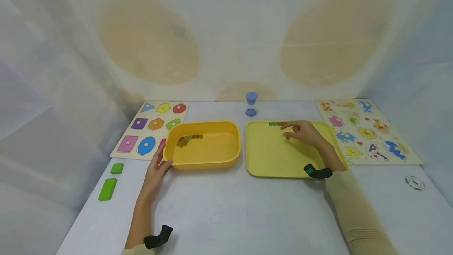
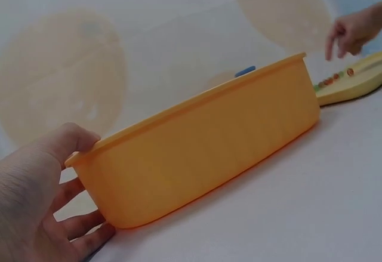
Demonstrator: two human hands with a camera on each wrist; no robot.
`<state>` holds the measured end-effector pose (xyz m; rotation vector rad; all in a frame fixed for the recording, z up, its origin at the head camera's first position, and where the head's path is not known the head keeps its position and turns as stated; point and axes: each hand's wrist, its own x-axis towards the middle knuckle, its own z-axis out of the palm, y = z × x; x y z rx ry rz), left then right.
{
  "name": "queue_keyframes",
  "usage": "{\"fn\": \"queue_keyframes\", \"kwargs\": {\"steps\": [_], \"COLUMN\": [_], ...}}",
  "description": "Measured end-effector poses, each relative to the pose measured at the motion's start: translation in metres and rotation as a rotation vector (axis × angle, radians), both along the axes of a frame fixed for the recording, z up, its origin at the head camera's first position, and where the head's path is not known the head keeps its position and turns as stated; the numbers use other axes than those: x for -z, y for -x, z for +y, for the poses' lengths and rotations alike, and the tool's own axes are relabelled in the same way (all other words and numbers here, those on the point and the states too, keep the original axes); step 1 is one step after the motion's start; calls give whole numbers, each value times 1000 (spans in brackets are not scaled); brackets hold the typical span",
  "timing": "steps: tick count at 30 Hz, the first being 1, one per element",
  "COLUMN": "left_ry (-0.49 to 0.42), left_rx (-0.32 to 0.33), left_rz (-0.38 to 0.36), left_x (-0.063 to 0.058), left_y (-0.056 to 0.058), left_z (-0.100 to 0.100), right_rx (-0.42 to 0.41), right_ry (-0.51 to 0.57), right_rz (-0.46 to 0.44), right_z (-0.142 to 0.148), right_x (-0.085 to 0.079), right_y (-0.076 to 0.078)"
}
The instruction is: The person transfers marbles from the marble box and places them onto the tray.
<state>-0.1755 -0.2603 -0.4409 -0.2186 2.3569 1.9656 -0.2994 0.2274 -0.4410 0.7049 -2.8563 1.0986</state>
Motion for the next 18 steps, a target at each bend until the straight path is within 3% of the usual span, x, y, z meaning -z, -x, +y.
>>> {"fn": "queue_keyframes", "kwargs": {"steps": [4, 10, 13, 18], "left_ry": [-4, 16, 17, -16], "left_rx": [-3, -19, -26, -11], "left_rz": [9, 26, 25, 28], "left_x": [1, 20, 23, 25], "left_y": [-2, 6, 8, 11], "left_z": [-3, -11, -12, -10], "right_rx": [-94, -268, -361, -444], "right_ry": [46, 96, 69, -96], "right_rz": [53, 114, 95, 11], "right_z": [-48, -140, -183, -231], "right_x": [-28, -59, -64, -58], "right_y": [9, 29, 39, 52]}}
